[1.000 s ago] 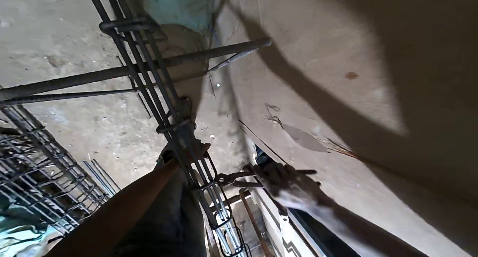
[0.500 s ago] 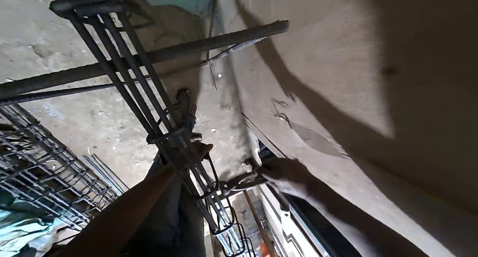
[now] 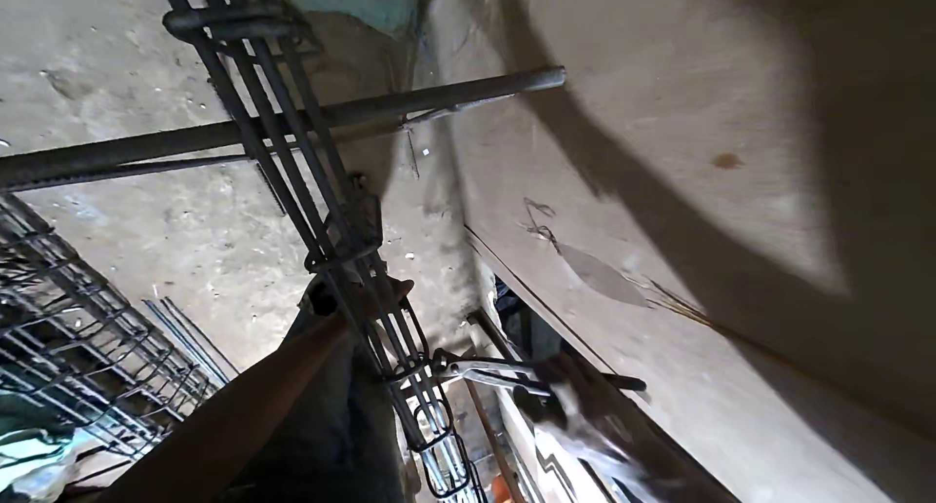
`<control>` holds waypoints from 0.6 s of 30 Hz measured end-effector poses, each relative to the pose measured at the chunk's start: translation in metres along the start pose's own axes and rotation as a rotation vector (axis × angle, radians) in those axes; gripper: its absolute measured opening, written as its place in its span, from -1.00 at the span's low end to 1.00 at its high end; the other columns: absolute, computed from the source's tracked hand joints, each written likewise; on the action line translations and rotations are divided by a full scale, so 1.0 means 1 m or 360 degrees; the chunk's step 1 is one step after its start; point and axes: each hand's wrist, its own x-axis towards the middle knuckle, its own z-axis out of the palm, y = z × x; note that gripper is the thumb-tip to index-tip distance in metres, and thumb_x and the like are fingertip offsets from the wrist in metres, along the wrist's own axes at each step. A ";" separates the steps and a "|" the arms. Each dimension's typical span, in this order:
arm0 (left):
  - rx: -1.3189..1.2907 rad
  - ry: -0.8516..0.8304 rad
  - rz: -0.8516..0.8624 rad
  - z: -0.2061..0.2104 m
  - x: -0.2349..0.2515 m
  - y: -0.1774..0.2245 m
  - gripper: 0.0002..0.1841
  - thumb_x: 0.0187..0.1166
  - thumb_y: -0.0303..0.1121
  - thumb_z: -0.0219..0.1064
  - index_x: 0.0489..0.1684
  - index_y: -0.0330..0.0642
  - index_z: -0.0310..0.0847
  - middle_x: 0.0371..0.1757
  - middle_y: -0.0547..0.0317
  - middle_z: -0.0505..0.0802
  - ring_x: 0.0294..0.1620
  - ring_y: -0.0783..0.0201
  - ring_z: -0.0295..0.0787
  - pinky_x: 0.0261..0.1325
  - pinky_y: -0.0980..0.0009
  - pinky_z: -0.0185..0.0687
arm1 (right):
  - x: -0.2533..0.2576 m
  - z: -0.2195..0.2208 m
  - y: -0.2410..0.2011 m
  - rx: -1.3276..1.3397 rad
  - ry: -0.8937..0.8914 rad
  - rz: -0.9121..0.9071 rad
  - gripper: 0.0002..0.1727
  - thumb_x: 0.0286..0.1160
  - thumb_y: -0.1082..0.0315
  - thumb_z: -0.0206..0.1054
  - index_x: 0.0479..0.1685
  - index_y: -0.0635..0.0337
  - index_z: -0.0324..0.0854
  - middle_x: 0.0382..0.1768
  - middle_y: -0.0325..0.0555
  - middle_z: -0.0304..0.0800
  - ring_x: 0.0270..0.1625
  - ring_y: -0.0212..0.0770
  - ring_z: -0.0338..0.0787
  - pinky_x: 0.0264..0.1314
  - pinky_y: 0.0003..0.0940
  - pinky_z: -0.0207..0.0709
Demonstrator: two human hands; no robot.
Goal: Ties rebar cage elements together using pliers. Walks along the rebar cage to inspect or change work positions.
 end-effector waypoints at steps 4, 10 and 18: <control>0.0063 -0.0028 -0.0009 0.003 -0.003 0.005 -0.47 0.86 0.02 -0.02 -0.19 -0.26 0.68 -0.48 0.23 0.63 -0.58 0.40 0.45 -0.41 0.39 0.47 | -0.024 0.016 0.005 -0.0252 0.0180 -0.0190 -0.74 0.73 0.27 0.17 0.17 0.04 0.72 -0.15 -0.13 0.86 0.06 -0.01 0.82 0.21 -0.13 0.65; 0.0265 0.0066 0.0927 -0.015 -0.048 0.025 -0.62 0.68 -0.37 0.17 0.40 -0.21 0.67 0.45 0.02 0.76 0.56 0.19 0.59 0.65 0.23 0.41 | -0.022 0.017 0.005 -0.0141 0.0104 -0.0129 -0.68 0.71 0.31 0.19 0.35 0.00 0.66 -0.01 -0.08 0.84 0.21 0.05 0.76 0.25 -0.07 0.62; 0.0003 -0.0983 0.1451 -0.031 -0.042 0.027 -0.56 0.73 -0.23 0.23 0.39 -0.37 0.65 0.46 -0.03 0.77 0.65 0.06 0.53 0.77 0.19 0.26 | -0.017 0.018 0.018 -0.0082 0.0139 -0.0232 -0.71 0.71 0.33 0.18 0.30 0.00 0.64 0.01 -0.06 0.82 0.23 0.08 0.75 0.28 -0.02 0.61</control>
